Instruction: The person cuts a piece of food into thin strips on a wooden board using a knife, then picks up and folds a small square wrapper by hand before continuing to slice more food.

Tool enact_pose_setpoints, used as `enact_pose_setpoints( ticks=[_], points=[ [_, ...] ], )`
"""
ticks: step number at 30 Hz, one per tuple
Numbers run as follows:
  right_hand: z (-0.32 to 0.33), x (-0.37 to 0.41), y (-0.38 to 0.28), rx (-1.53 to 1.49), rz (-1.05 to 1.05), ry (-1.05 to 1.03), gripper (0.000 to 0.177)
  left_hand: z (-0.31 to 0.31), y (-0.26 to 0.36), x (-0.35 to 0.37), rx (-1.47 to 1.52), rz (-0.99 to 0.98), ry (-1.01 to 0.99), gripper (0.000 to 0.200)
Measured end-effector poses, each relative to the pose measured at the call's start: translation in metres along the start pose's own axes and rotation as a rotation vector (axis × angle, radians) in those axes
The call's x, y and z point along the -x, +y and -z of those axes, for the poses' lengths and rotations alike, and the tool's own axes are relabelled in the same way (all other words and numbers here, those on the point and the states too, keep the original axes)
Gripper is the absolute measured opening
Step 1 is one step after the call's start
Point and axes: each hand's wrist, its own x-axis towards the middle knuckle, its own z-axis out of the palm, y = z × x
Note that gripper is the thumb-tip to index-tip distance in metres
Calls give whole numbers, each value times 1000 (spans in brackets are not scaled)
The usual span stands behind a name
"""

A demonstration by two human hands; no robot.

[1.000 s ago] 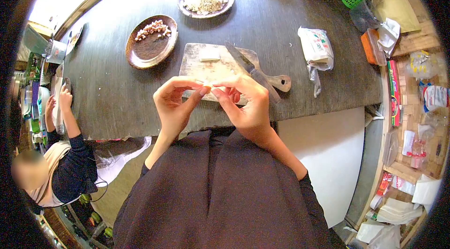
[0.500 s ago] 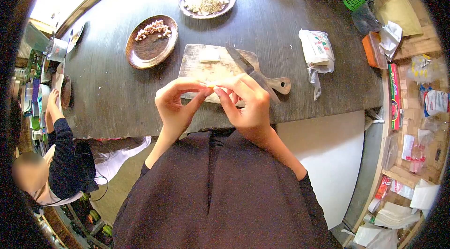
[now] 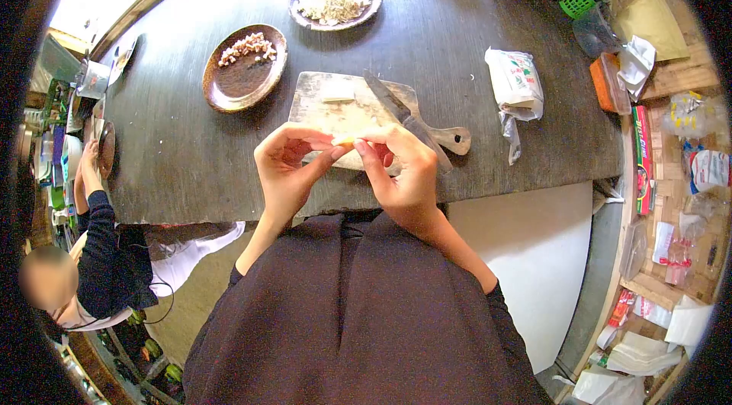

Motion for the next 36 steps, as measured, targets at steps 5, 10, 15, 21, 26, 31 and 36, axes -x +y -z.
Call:
enact_pose_setpoints(
  ticks=[5, 10, 15, 21, 26, 31, 36],
  points=[
    [0, 0, -3, -76, -99, -50, 5, 1, -2, -1, -28, -33, 1, 23],
    [1, 0, 0, -52, -73, -71, 5, 3, -4, -1, -37, -42, 2, 23],
    [0, 3, 4, -33, -61, -72, 4, 4, -4, 0, -68, -33, -13, 19],
    [-1, 7, 8, -49, -78, -83, 4, 6, -8, 4, -60, 20, -8, 15],
    [-3, 9, 9, -121, -173, -37, 5, 4, -13, 5, 38, 67, -40, 20],
    [-3, 15, 13, -94, -185, -42, 5, 5, -16, 8, -22, 111, -79, 26],
    [2, 15, 17, -11, -228, -123, 7, 4, -28, 12, -198, 73, -41, 32]
  ],
)
